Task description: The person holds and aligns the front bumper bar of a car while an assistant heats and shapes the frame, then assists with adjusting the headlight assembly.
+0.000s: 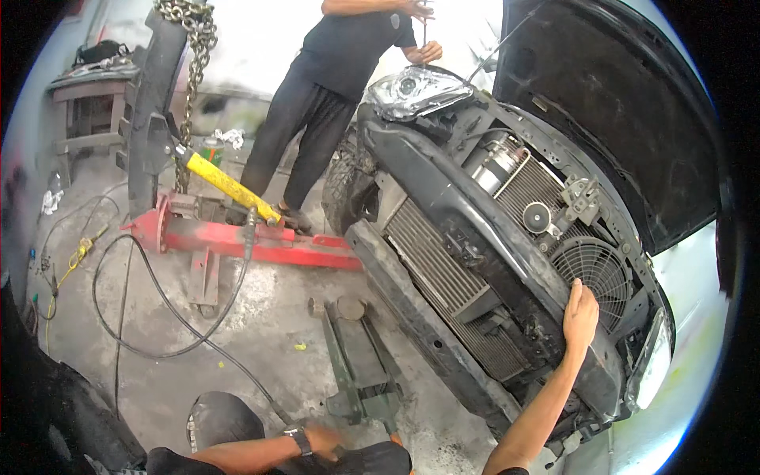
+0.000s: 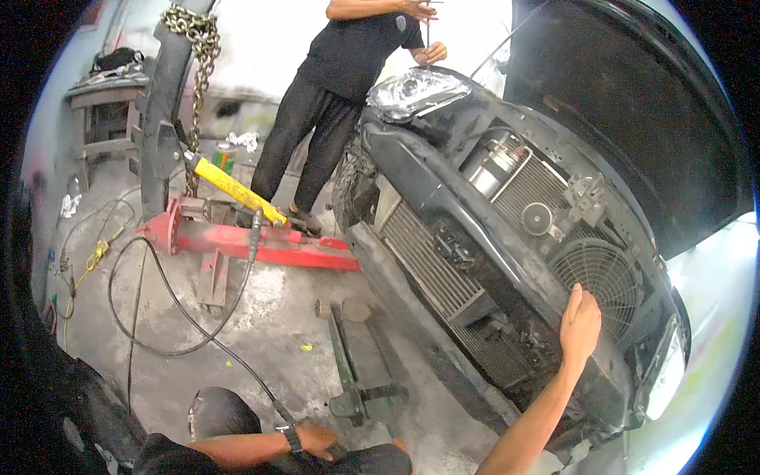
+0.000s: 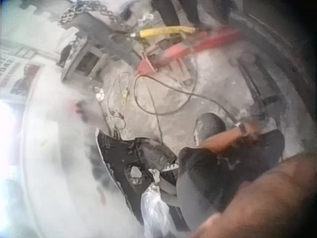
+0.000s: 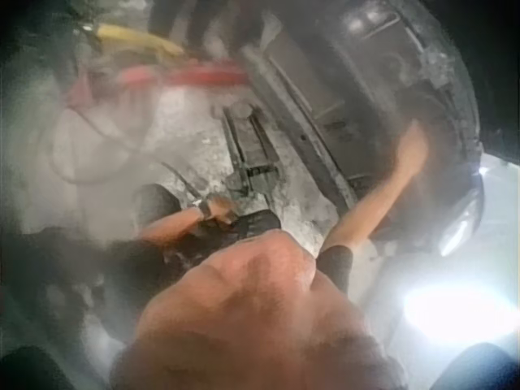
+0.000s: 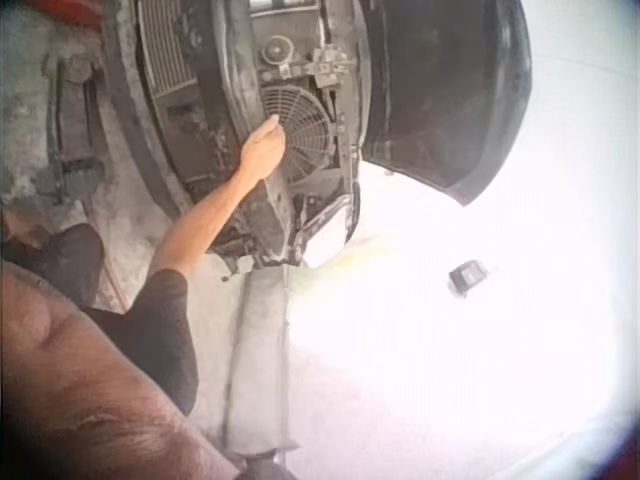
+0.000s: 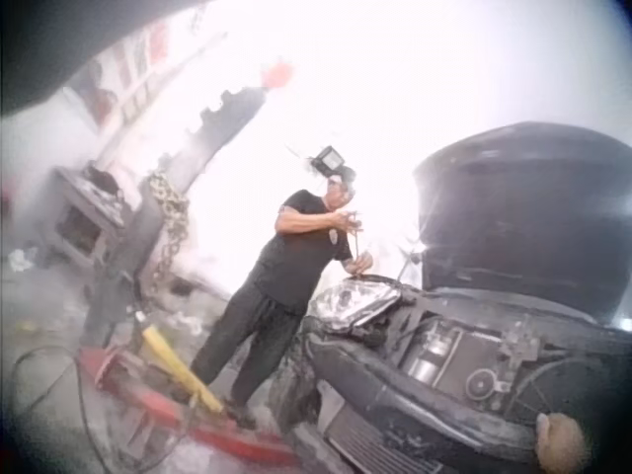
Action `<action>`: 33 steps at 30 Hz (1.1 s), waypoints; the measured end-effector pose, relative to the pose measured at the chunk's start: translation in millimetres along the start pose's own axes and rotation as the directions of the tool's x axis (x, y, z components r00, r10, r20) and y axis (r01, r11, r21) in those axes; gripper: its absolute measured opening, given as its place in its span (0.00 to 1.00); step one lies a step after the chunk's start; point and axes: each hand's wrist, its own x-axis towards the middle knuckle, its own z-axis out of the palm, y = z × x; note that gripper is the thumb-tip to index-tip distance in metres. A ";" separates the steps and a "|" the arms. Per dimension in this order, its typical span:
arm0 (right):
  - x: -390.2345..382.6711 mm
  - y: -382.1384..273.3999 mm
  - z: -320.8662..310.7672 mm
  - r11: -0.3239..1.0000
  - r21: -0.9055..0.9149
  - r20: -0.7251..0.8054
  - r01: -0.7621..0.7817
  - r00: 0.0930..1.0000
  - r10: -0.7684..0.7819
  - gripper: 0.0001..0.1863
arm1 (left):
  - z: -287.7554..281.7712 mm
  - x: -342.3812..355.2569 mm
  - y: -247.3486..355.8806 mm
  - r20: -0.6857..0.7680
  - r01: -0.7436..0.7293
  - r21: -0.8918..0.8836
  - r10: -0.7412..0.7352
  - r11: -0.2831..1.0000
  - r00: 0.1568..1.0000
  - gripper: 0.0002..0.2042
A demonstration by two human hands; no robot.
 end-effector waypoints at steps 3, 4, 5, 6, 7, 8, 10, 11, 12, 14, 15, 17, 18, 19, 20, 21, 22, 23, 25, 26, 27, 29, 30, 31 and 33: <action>-0.1 0.6 -3.9 0.997 -0.023 0.036 -0.073 0.997 0.074 0.26 | 7.9 9.9 -1.5 -0.021 0.022 -0.028 -0.022 0.999 1.000 0.29; 0.5 4.6 -3.6 0.999 -0.034 0.020 -0.033 0.999 0.034 0.27 | 6.8 6.6 -0.5 -0.179 -0.069 -0.073 0.055 0.995 0.982 0.29; 1.3 4.0 -4.5 0.999 -0.043 0.022 -0.032 0.999 0.033 0.27 | 2.5 8.8 1.8 -0.178 -0.078 -0.077 0.063 0.994 0.982 0.29; 1.4 1.2 -5.3 0.998 -0.043 0.026 -0.049 0.998 0.050 0.27 | -2.9 12.0 5.7 -0.107 -0.066 -0.110 0.054 0.992 0.993 0.29; 1.4 -0.2 -5.0 0.997 -0.043 0.031 -0.067 0.997 0.068 0.27 | -7.1 13.8 8.4 -0.034 -0.052 -0.142 0.047 0.989 0.998 0.29; 1.5 1.9 -2.1 0.998 -0.038 0.009 -0.054 0.998 0.054 0.27 | -9.8 13.3 9.1 -0.030 -0.058 -0.145 0.054 0.988 0.998 0.29; 3.3 5.3 2.1 0.997 -0.057 0.025 -0.059 0.998 0.061 0.27 | -12.7 11.6 10.1 -0.028 -0.055 -0.095 0.053 0.994 0.998 0.29; 3.8 6.7 4.1 0.996 -0.069 0.036 -0.064 0.997 0.067 0.27 | -13.3 8.0 10.3 -0.021 -0.059 -0.100 0.057 0.993 0.998 0.29; 3.6 7.2 3.6 0.996 -0.070 0.026 -0.057 0.998 0.059 0.28 | -13.9 3.3 11.0 -0.077 -0.065 -0.106 0.057 0.992 0.995 0.28; 4.7 3.6 0.2 0.998 -0.049 0.008 -0.045 0.999 0.046 0.28 | -10.2 2.5 6.6 -0.123 -0.077 -0.116 0.062 0.990 0.990 0.28; 4.0 3.2 0.9 0.999 -0.019 -0.013 -0.027 1.000 0.027 0.28 | -6.7 4.2 4.5 -0.132 -0.086 -0.126 0.069 0.988 0.989 0.29; 6.1 12.0 2.6 1.000 0.003 -0.013 0.007 1.000 -0.007 0.28 | -0.5 5.0 1.1 -0.132 -0.096 -0.142 0.077 0.985 0.988 0.31; 6.1 10.7 2.7 1.000 0.011 -0.020 -0.003 1.000 0.004 0.28 | -4.6 3.4 1.4 -0.120 -0.099 -0.174 0.078 0.980 0.990 0.31; 5.6 9.7 3.3 1.000 0.020 -0.027 -0.014 1.000 0.014 0.28 | -9.2 1.3 2.2 -0.109 -0.100 -0.204 0.079 0.974 0.991 0.31; 6.7 13.5 4.1 1.000 -0.001 -0.026 -0.025 0.999 0.025 0.29 | -14.2 -1.9 4.6 -0.102 -0.101 -0.209 0.081 0.973 0.992 0.31; 6.7 14.7 4.6 1.000 -0.006 -0.019 -0.028 0.999 0.028 0.29 | -21.2 -7.1 9.8 -0.078 -0.087 -0.207 0.072 0.974 0.994 0.31; 7.0 15.4 5.0 1.000 -0.005 -0.030 -0.019 0.999 0.018 0.29 | -25.9 -10.9 13.2 -0.055 -0.073 -0.204 0.064 0.976 0.996 0.31; 7.5 15.3 4.6 1.000 -0.005 -0.041 -0.010 0.999 0.010 0.30 | -28.1 -12.9 14.6 -0.048 -0.076 -0.207 0.067 0.975 0.997 0.31; 7.6 8.9 3.7 0.999 -0.020 -0.014 -0.027 1.000 0.026 0.29 | -29.4 -16.6 15.0 -0.046 -0.076 -0.233 0.067 0.970 0.997 0.33; 7.8 7.6 3.4 0.999 -0.027 0.001 -0.036 0.999 0.036 0.29 | -28.0 -16.8 14.8 -0.040 -0.074 -0.234 0.067 0.969 0.997 0.33; 7.8 7.2 2.9 0.998 -0.036 0.014 -0.044 0.999 0.044 0.29 | -26.1 -16.2 15.3 -0.043 -0.080 -0.233 0.072 0.969 0.996 0.33; 7.5 8.8 2.5 1.000 -0.027 -0.008 -0.008 1.000 0.008 0.28 | -25.7 -16.1 16.1 -0.044 -0.086 -0.232 0.078 0.969 0.996 0.34; 7.7 8.0 1.3 0.998 -0.039 0.010 -0.040 0.999 0.041 0.27 | -27.8 -17.0 17.0 -0.048 -0.087 -0.255 0.077 0.963 0.996 0.34; 7.4 8.2 1.1 0.996 -0.051 0.028 -0.072 0.997 0.074 0.27 | -28.6 -17.6 17.8 -0.052 -0.088 -0.278 0.076 0.956 0.996 0.35; 7.0 14.1 3.1 0.998 -0.039 0.012 -0.049 0.999 0.049 0.28 | -26.1 -15.6 18.7 -0.049 -0.084 -0.265 0.073 0.961 0.996 0.35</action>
